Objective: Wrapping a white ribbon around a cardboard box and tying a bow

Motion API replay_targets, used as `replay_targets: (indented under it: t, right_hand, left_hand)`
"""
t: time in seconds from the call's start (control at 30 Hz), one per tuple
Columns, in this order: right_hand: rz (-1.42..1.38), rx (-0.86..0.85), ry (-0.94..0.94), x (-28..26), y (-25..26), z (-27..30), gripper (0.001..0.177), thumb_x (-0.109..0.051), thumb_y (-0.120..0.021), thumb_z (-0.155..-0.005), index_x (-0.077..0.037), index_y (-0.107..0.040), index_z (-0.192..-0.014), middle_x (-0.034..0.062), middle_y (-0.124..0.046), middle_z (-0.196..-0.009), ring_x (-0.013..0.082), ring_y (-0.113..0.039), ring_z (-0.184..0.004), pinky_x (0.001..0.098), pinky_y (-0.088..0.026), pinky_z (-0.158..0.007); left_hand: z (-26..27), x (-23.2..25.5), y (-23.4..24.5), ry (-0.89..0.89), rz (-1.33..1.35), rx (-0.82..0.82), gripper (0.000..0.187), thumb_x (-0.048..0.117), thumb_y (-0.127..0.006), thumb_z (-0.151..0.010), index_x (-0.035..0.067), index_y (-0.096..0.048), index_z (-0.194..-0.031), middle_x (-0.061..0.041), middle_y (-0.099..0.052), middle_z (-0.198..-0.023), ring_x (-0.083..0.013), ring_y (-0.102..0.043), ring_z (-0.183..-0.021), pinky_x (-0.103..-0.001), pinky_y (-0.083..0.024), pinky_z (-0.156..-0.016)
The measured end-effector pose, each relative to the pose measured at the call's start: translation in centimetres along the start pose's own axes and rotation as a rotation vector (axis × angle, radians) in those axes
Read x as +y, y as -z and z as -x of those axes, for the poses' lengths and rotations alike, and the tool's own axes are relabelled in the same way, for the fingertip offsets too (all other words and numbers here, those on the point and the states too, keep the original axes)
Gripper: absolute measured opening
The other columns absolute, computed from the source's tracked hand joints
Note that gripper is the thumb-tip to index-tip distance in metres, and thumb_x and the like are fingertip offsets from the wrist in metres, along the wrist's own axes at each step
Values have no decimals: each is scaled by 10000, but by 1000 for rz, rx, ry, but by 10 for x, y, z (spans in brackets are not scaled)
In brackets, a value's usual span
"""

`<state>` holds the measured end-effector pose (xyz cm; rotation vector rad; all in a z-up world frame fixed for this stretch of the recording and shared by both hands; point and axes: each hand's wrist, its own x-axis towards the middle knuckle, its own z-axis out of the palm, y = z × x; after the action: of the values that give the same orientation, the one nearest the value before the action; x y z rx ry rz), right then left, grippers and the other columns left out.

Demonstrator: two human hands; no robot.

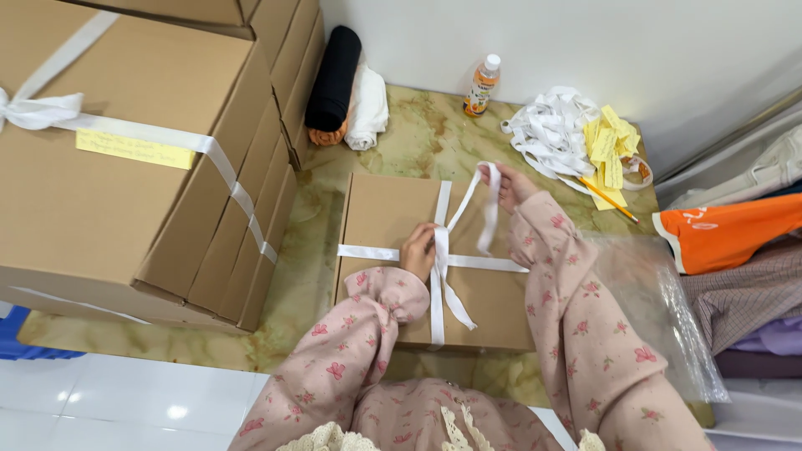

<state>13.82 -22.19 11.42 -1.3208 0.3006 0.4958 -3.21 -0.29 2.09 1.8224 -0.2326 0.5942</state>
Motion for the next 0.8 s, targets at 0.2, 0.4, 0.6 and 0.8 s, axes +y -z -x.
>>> replay_targets:
  t: [0.2,0.4,0.6,0.8]
  right_hand:
    - [178,80,77,-1,-59,-79,284,-456,-632,-968,-225,-609,-1130,-16,-791,-1039,135,-780,-944,312,-518,-770]
    - [319,89,307,35,-86,-157,380,-324,-816,-892,-54,-690,-1126,161,-748,-1048,226,-781,-885,386,-614,-813]
    - [635,-509,423,26,-151,-35,298,-261,-647,-1029,21,-692,-1115,199,-717,-1118,267,-665,-1089,412,-504,-1031]
    - [1003,-57,568,65,-40,-13,213,-280,-594,-1022,-124,-738,-1007,108,-746,-969,265,-716,-985,393,-546,-897]
  left_hand:
    - [10,8,-3,-55,-225,29,285,2,-658,-873,162,-689,-1107,43,-660,-1238,-206,-686,-1088,-329,-583,-906]
    - [15,-17,-8,-279,-401,107,158,38,-637,-917,120,-678,-1045,29,-667,-1161,-189,-717,-1005,-261,-593,-862]
    - [15,-7,3,-108,-215,155,222,-25,-677,-844,79,-686,-1040,-29,-674,-1130,-263,-704,-1019,-352,-589,-858]
    - [19,-14,-5,401,310,335,247,-92,-730,-848,-7,-719,-1080,-95,-646,-1109,-308,-705,-1027,-358,-603,-903]
